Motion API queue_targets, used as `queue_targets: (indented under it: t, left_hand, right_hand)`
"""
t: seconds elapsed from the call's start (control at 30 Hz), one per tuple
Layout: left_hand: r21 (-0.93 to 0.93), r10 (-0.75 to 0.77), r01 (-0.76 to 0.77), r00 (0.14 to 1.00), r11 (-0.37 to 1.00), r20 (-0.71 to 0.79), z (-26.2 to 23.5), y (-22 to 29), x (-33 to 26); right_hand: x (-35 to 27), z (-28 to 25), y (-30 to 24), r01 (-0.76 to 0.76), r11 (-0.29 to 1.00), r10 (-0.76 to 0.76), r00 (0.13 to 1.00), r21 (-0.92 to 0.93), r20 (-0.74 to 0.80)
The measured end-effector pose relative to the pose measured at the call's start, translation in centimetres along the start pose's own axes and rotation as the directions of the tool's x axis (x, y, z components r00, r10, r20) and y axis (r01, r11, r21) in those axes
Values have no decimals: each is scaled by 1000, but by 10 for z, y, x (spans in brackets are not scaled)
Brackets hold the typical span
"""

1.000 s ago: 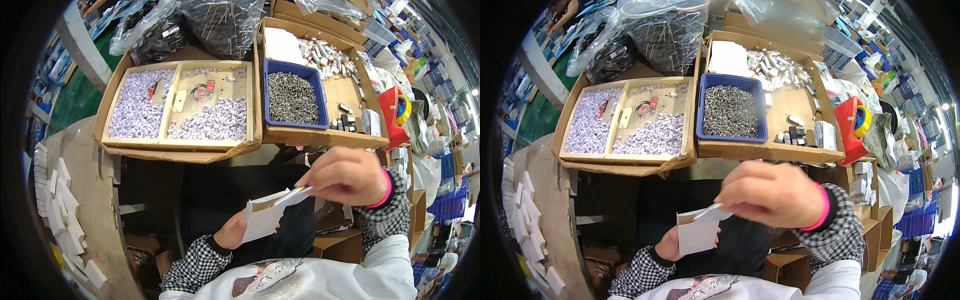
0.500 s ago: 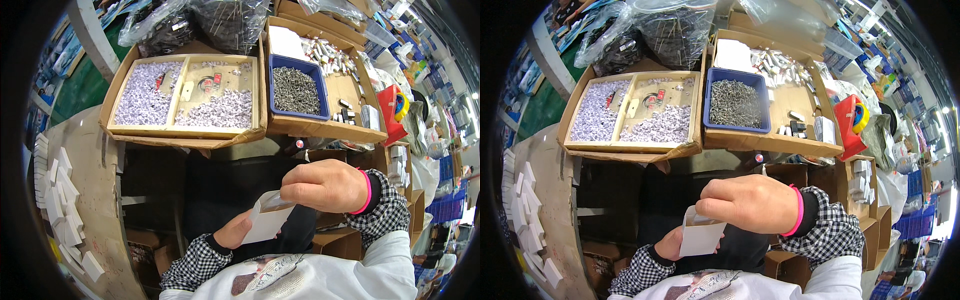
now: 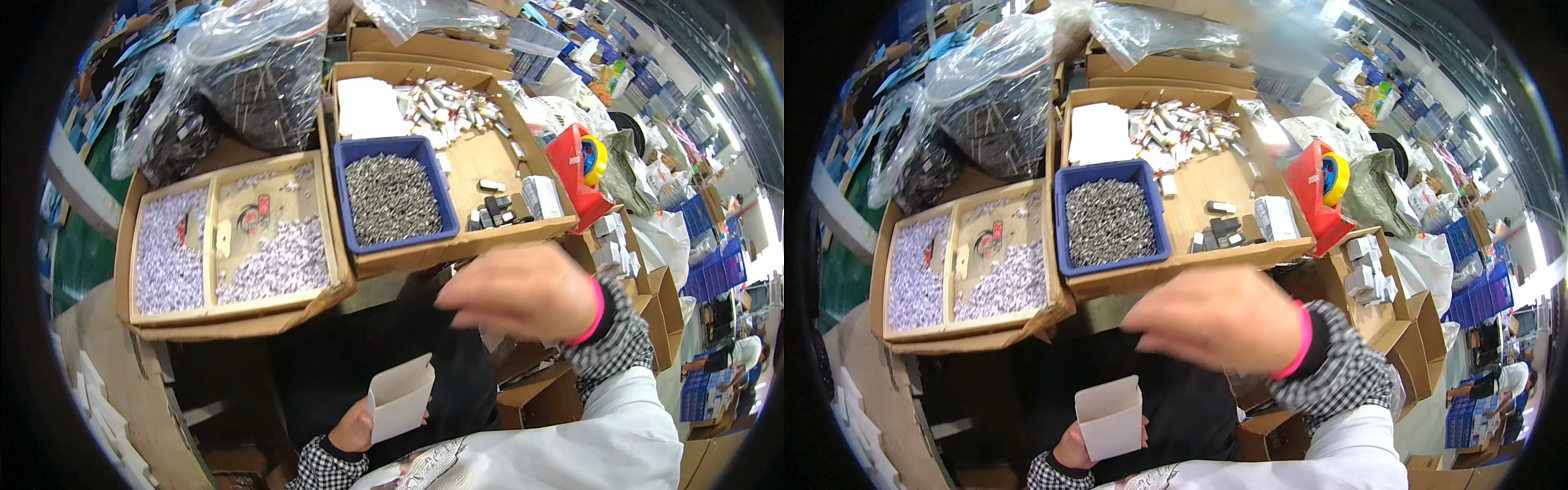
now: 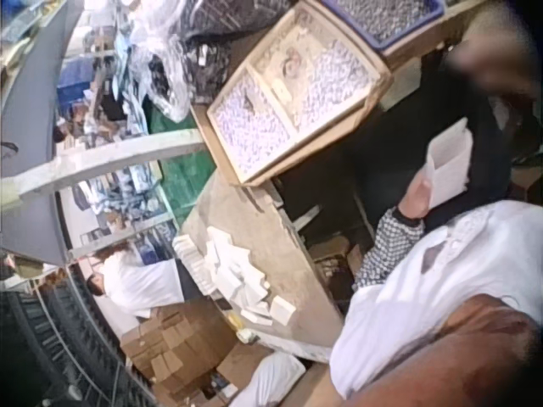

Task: The person repeatedly picks small black components and white foam pieces from trays, places them into small white boxes, and seals the boxes with tape. The process is continuous and repetitive throughout the clip.

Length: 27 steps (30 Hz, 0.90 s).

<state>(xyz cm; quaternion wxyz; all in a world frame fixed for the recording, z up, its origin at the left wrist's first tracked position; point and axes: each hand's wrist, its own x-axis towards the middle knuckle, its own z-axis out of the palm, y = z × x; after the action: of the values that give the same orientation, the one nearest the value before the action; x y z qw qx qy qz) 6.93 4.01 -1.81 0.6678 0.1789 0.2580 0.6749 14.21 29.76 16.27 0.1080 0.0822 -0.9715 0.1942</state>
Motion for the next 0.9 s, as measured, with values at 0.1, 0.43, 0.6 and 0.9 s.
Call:
queue_targets:
  t: [0.1,0.43,0.6,0.9]
  left_hand:
    - [-29,-128,126,991,992,-40,-5,-2,3]
    - [-65,-163,167,985,984,57,-14,-7,24]
    - [8,-85,85,996,996,22,-6,0,28]
    - [9,-68,68,998,998,-13,-4,6,31]
  right_hand:
    - [-5,-39,50,-231,967,229,973,-111,-32]
    - [8,-42,138,-279,793,581,615,-542,533]
    - [14,-32,148,-202,842,480,705,-501,522]
    - [7,-50,157,-368,836,511,793,-407,332]
